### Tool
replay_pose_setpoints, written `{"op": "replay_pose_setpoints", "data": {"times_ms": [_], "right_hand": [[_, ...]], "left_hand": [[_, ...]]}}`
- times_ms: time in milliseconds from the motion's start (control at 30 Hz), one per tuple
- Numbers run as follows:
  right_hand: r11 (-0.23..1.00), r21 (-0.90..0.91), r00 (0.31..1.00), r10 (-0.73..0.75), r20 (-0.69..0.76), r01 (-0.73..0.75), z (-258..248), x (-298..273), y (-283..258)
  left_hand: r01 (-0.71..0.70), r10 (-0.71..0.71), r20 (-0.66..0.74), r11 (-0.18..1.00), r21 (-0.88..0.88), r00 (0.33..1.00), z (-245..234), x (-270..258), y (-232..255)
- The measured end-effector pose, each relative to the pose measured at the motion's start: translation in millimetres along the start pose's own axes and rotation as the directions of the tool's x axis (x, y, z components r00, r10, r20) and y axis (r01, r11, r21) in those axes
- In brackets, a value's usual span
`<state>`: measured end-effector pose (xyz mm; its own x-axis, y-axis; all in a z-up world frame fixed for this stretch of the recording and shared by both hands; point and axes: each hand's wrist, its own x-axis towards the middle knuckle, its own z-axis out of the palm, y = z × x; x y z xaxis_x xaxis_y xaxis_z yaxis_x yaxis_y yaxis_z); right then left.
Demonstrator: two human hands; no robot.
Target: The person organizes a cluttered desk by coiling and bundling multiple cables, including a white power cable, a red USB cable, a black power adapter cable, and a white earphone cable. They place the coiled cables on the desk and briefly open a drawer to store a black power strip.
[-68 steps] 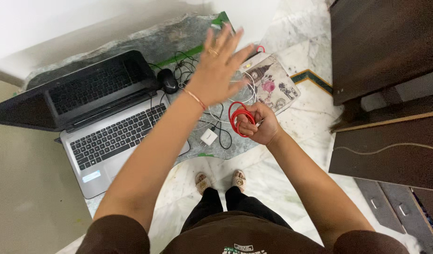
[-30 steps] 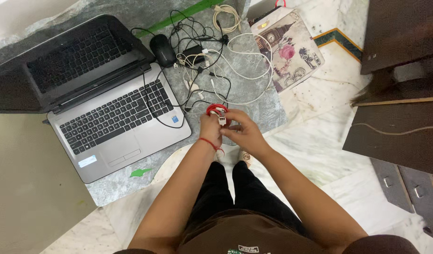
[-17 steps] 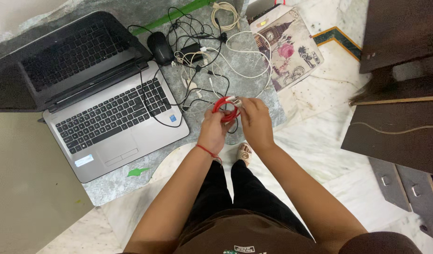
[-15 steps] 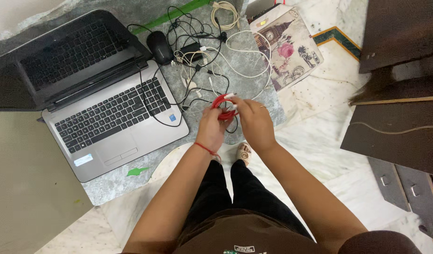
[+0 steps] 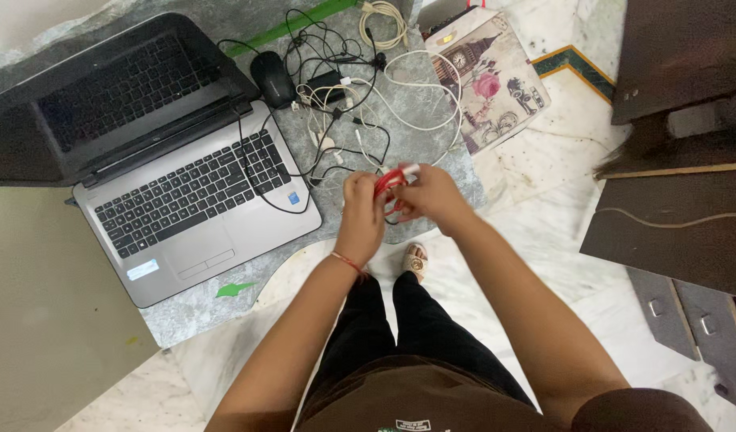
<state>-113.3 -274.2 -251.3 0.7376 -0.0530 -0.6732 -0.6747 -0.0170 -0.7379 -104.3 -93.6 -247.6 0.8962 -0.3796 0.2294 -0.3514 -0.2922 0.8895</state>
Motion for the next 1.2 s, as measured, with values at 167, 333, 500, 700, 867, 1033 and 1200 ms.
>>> {"op": "replay_pose_setpoints", "data": {"times_ms": [167,333,500,700,867,1033,1200], "right_hand": [[0.85,0.511,0.927,-0.079,0.367,-0.13,-22,-27,-12],[0.81,0.547,0.879,-0.085,0.468,-0.212,-27,-37,-14],[0.889,0.453,0.931,-0.11,0.348,-0.065,-29,-27,-10],[0.782,0.622,0.999,-0.054,-0.01,0.048,-21,-19,10],[0.612,0.77,0.964,0.045,-0.262,0.18,-17,-2,27],[0.61,0.76,0.95,0.036,-0.311,0.225,-34,-5,9],[0.709,0.427,0.818,-0.396,-0.417,0.561,0,-54,-23]], "left_hand": [[-0.079,0.083,0.109,0.996,-0.041,0.991,-27,8,3],[-0.017,0.02,0.119,1.0,-0.023,0.993,-36,13,8],[0.085,-0.066,0.19,0.992,-0.091,0.979,-34,11,12],[0.301,-0.264,0.144,0.86,-0.413,0.954,-22,6,-6],[0.412,-0.359,0.21,0.704,-0.579,0.909,-6,2,-17],[0.463,-0.322,0.371,0.791,-0.4,0.871,-12,1,-16],[0.67,-0.646,0.313,0.428,-0.606,0.696,-12,22,-23]]}}
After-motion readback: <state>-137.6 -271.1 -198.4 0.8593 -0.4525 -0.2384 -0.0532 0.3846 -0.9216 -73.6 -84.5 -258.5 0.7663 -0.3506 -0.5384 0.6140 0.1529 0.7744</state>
